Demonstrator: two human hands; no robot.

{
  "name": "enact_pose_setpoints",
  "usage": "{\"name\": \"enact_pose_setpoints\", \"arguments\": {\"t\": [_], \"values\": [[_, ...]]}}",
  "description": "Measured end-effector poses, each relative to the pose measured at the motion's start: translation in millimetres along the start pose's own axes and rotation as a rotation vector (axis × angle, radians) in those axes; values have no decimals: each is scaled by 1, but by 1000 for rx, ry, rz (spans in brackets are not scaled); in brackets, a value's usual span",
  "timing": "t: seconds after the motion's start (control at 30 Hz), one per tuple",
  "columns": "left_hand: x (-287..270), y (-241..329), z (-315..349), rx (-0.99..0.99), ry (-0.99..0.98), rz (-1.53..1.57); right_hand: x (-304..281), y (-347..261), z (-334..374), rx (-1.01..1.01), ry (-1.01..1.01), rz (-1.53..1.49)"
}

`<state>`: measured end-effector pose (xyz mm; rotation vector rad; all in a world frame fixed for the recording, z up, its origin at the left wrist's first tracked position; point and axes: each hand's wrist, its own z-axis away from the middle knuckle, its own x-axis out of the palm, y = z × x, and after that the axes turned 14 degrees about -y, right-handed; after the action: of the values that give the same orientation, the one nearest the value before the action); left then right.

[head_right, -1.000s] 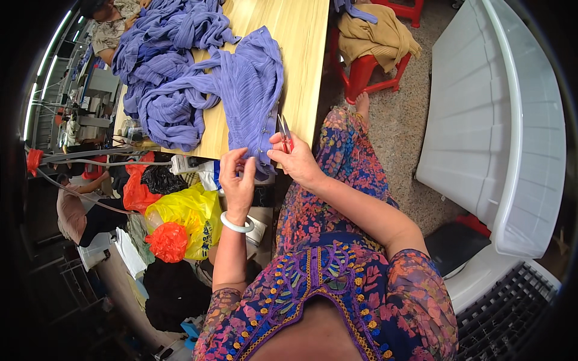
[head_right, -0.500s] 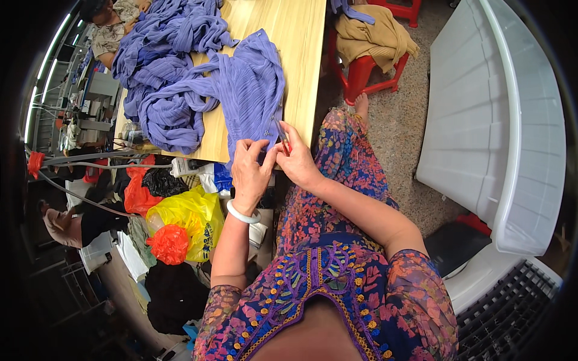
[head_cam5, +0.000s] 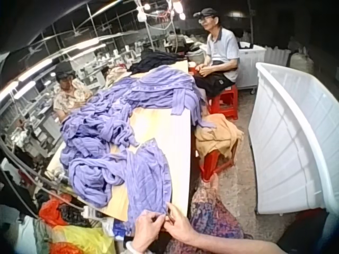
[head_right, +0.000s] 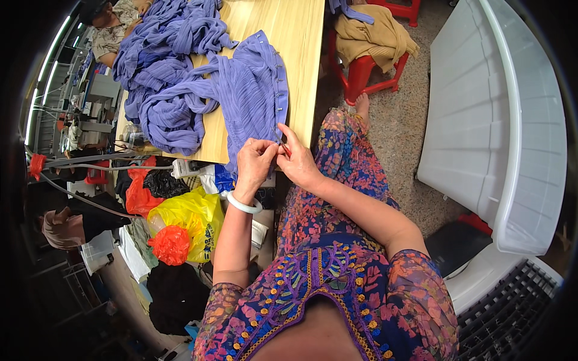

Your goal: The person picks up a purple garment and thread snips, then trims threads from fasteners along the garment's edge using the snips.

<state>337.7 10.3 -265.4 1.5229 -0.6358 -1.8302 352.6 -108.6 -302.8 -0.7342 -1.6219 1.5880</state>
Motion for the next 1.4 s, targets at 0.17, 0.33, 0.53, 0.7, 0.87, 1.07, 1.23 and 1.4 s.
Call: {"name": "enact_pose_setpoints", "arguments": {"t": [0.17, 0.33, 0.53, 0.7, 0.87, 1.07, 1.23, 1.4], "values": [[5, -4, 3, 23, 61, 88, -4, 3, 1, 25, -16, -52], [8, -11, 8, 142, 133, 71, -3, 2, 1, 43, 0, -56], [8, -8, 23, 253, 378, -11, -6, 8, -3, 53, 29, -57], [18, -15, 37, 203, 407, 168, -8, 0, -4, 161, 13, -273], [17, -18, 46, -13, 267, 852, -12, 1, -2, 170, -4, -194], [14, -16, 48, -54, 210, 1105, -21, 4, 12, 110, -21, 167], [14, -18, 49, -55, 183, 1105, -25, -27, 30, 122, -205, 390], [14, -9, 48, -50, 158, 1194, -29, -12, 26, 313, -414, -104]]}}
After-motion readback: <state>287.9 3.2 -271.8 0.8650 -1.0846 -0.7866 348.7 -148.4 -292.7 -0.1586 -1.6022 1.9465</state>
